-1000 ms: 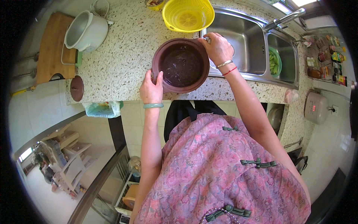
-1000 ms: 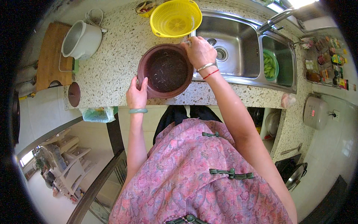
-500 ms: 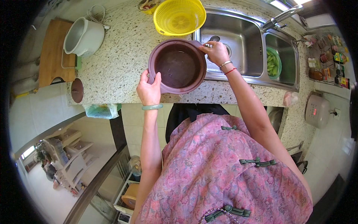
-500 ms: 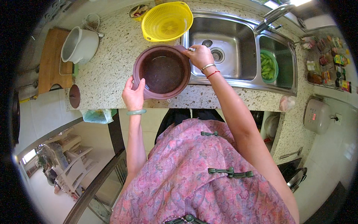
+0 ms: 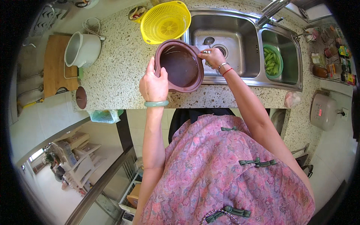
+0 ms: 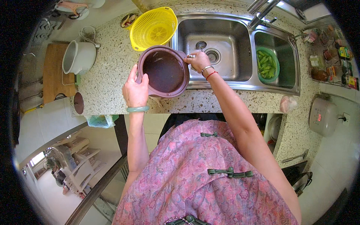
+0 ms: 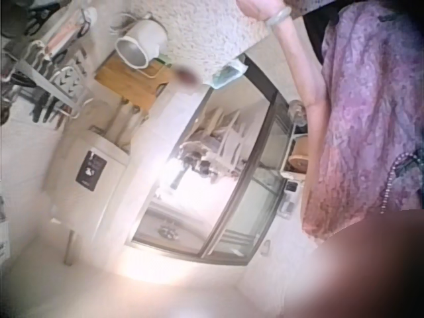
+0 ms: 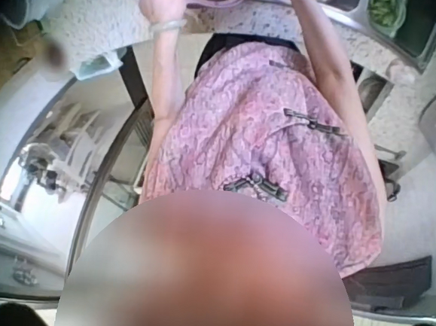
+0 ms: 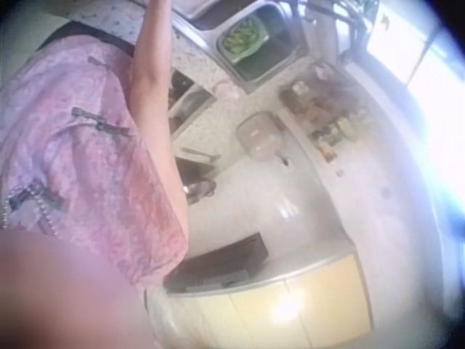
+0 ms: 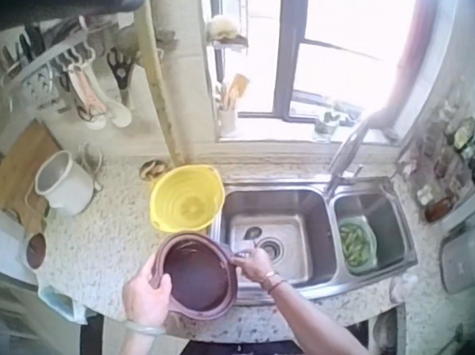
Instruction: The person scrubs the inside of a brown ceramic pot with a cloth, rinses it under running water, and then places a lid on it. They then wipe the pot's exterior with a paper towel and place a wooden cutting board on the counter.
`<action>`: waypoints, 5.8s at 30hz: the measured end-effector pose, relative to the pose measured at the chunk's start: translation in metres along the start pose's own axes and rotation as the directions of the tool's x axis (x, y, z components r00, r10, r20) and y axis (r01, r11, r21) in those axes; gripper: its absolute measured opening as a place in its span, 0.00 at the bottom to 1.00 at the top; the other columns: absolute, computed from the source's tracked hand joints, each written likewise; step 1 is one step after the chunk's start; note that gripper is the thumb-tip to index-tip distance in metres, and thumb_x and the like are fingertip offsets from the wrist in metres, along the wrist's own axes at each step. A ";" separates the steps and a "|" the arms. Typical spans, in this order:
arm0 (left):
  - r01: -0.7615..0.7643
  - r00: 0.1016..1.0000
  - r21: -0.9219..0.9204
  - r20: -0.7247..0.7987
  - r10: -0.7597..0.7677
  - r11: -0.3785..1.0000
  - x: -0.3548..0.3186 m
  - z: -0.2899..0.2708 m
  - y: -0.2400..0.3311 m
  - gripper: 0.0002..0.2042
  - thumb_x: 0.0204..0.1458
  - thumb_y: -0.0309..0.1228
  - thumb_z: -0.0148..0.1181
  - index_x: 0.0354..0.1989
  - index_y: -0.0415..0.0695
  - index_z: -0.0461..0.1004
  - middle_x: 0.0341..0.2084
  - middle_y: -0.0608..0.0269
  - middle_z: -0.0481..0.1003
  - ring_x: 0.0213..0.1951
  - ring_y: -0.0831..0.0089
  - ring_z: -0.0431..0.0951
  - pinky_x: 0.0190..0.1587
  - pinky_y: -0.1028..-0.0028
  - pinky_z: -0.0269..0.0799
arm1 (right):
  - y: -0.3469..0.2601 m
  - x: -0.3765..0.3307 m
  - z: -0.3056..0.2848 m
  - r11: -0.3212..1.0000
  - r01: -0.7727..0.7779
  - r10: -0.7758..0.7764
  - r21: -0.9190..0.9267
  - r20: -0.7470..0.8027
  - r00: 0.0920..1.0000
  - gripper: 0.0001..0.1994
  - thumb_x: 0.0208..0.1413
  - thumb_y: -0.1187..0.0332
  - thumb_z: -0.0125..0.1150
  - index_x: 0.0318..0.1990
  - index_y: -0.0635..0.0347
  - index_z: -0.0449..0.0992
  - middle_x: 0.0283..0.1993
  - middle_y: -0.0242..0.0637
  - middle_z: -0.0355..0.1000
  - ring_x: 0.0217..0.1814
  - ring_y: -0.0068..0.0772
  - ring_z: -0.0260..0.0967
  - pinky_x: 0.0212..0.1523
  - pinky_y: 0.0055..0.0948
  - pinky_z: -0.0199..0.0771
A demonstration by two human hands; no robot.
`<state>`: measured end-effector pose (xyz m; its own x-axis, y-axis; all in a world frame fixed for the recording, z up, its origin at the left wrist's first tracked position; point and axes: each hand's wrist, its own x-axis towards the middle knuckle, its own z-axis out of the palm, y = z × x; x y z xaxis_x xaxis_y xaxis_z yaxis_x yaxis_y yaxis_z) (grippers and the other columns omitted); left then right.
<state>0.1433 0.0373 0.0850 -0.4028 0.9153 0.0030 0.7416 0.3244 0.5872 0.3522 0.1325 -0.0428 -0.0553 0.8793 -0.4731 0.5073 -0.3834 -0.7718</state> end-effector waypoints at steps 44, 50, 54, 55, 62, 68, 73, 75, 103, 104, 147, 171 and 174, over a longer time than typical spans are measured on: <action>-0.332 0.878 0.425 0.465 0.111 0.842 0.022 0.112 0.153 0.18 0.46 0.30 0.52 0.47 0.48 0.77 0.36 0.43 0.77 0.39 0.50 0.78 0.46 0.60 0.73 | 0.074 0.010 0.028 0.973 -0.223 0.224 -0.057 0.448 0.865 0.19 0.39 0.60 0.65 0.32 0.70 0.79 0.36 0.50 0.77 0.35 0.48 0.76 0.34 0.42 0.75; -0.379 0.856 0.427 0.499 0.135 0.821 0.028 0.125 0.161 0.18 0.46 0.29 0.52 0.46 0.45 0.77 0.37 0.44 0.77 0.40 0.51 0.78 0.47 0.60 0.73 | 0.116 0.046 0.073 0.962 -0.262 0.270 -0.078 0.420 0.867 0.17 0.39 0.62 0.65 0.29 0.70 0.78 0.31 0.46 0.75 0.28 0.42 0.73 0.25 0.39 0.73; -0.370 0.859 0.426 0.496 0.129 0.825 0.029 0.125 0.160 0.18 0.46 0.30 0.52 0.46 0.46 0.78 0.36 0.44 0.77 0.40 0.51 0.78 0.47 0.60 0.73 | 0.108 0.038 0.060 0.940 -0.342 0.307 0.001 0.437 0.845 0.17 0.40 0.62 0.66 0.28 0.71 0.77 0.28 0.43 0.74 0.23 0.39 0.71 0.20 0.38 0.71; -0.360 0.863 0.414 0.488 0.130 0.836 0.028 0.125 0.156 0.18 0.46 0.30 0.52 0.46 0.47 0.77 0.36 0.43 0.77 0.40 0.51 0.78 0.47 0.60 0.73 | 0.101 0.030 0.050 0.933 -0.357 0.300 0.043 0.454 0.839 0.17 0.40 0.61 0.67 0.28 0.71 0.77 0.28 0.43 0.74 0.22 0.38 0.70 0.19 0.38 0.71; -0.315 0.910 0.347 0.375 0.177 0.884 0.028 0.083 0.129 0.25 0.46 0.29 0.51 0.57 0.47 0.67 0.30 0.39 0.76 0.34 0.46 0.78 0.40 0.56 0.73 | 0.066 -0.011 0.003 0.890 -0.427 0.313 0.164 0.461 0.830 0.19 0.44 0.56 0.70 0.30 0.66 0.78 0.28 0.38 0.74 0.22 0.32 0.68 0.13 0.30 0.65; -0.059 0.954 0.109 0.300 0.024 0.992 0.026 0.031 0.075 0.32 0.47 0.26 0.55 0.64 0.37 0.56 0.18 0.63 0.72 0.21 0.81 0.68 0.28 0.77 0.68 | 0.064 -0.018 0.008 0.785 -0.462 0.237 0.412 0.489 0.839 0.26 0.44 0.56 0.70 0.48 0.61 0.73 0.30 0.35 0.75 0.23 0.32 0.69 0.12 0.27 0.66; 0.204 0.955 -0.376 0.279 -0.100 0.904 0.021 0.009 0.006 0.28 0.50 0.28 0.58 0.61 0.38 0.62 0.26 0.62 0.77 0.26 0.84 0.71 0.30 0.79 0.69 | 0.049 -0.025 0.011 0.747 -0.455 0.133 0.485 0.561 0.817 0.35 0.41 0.56 0.73 0.57 0.60 0.66 0.42 0.37 0.74 0.31 0.29 0.71 0.16 0.29 0.67; 0.279 0.935 -0.433 0.327 -0.139 0.857 0.018 -0.003 -0.003 0.27 0.51 0.30 0.60 0.60 0.38 0.64 0.29 0.63 0.77 0.28 0.84 0.71 0.31 0.80 0.69 | 0.038 -0.033 0.013 0.772 -0.416 0.155 0.481 0.492 0.857 0.32 0.42 0.59 0.72 0.56 0.61 0.67 0.36 0.36 0.75 0.26 0.25 0.72 0.15 0.27 0.65; 0.407 0.903 -0.890 0.426 0.058 0.206 -0.026 0.095 0.079 0.36 0.44 0.13 0.59 0.65 0.38 0.55 0.53 0.59 0.69 0.52 0.71 0.70 0.55 0.74 0.67 | 0.038 -0.073 -0.152 0.864 0.086 0.009 0.495 -0.187 0.982 0.23 0.51 0.50 0.64 0.37 0.65 0.79 0.32 0.30 0.74 0.35 0.18 0.67 0.38 0.20 0.67; 0.403 0.907 -0.895 0.419 0.049 0.193 -0.027 0.106 0.088 0.36 0.44 0.13 0.59 0.65 0.38 0.55 0.53 0.58 0.69 0.52 0.71 0.70 0.55 0.74 0.66 | 0.044 -0.062 -0.161 0.859 0.128 -0.002 0.496 -0.246 0.969 0.25 0.51 0.46 0.62 0.37 0.65 0.79 0.33 0.30 0.75 0.36 0.18 0.67 0.39 0.20 0.67; 0.460 0.887 -0.880 0.461 -0.021 0.122 0.006 0.206 0.174 0.36 0.43 0.12 0.55 0.65 0.38 0.54 0.55 0.59 0.67 0.54 0.72 0.68 0.57 0.73 0.64 | 0.043 0.058 -0.175 0.900 0.268 -0.275 -0.343 0.030 0.961 0.21 0.43 0.66 0.67 0.47 0.59 0.75 0.39 0.48 0.76 0.42 0.48 0.74 0.45 0.38 0.74; 0.499 0.866 -0.862 0.500 -0.009 0.096 -0.001 0.214 0.164 0.36 0.42 0.12 0.57 0.64 0.41 0.56 0.54 0.60 0.68 0.53 0.71 0.70 0.57 0.71 0.66 | 0.059 0.070 -0.164 0.897 0.202 -0.248 -0.394 -0.068 0.966 0.13 0.40 0.66 0.63 0.34 0.63 0.75 0.34 0.51 0.73 0.37 0.54 0.72 0.41 0.41 0.74; 0.501 0.864 -0.860 0.503 -0.008 0.098 0.000 0.214 0.163 0.36 0.42 0.12 0.57 0.65 0.40 0.55 0.55 0.61 0.67 0.54 0.71 0.69 0.57 0.72 0.65 | 0.051 0.071 -0.177 0.972 0.159 -0.192 -0.172 -0.196 0.962 0.12 0.45 0.63 0.61 0.31 0.63 0.75 0.32 0.49 0.74 0.38 0.50 0.73 0.42 0.41 0.72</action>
<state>0.3785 0.1415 0.0078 -0.0843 0.9084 -0.4094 -0.5906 0.2854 0.7548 0.5263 0.2252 -0.0407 0.0180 0.9745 -0.2236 0.6322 -0.1844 -0.7525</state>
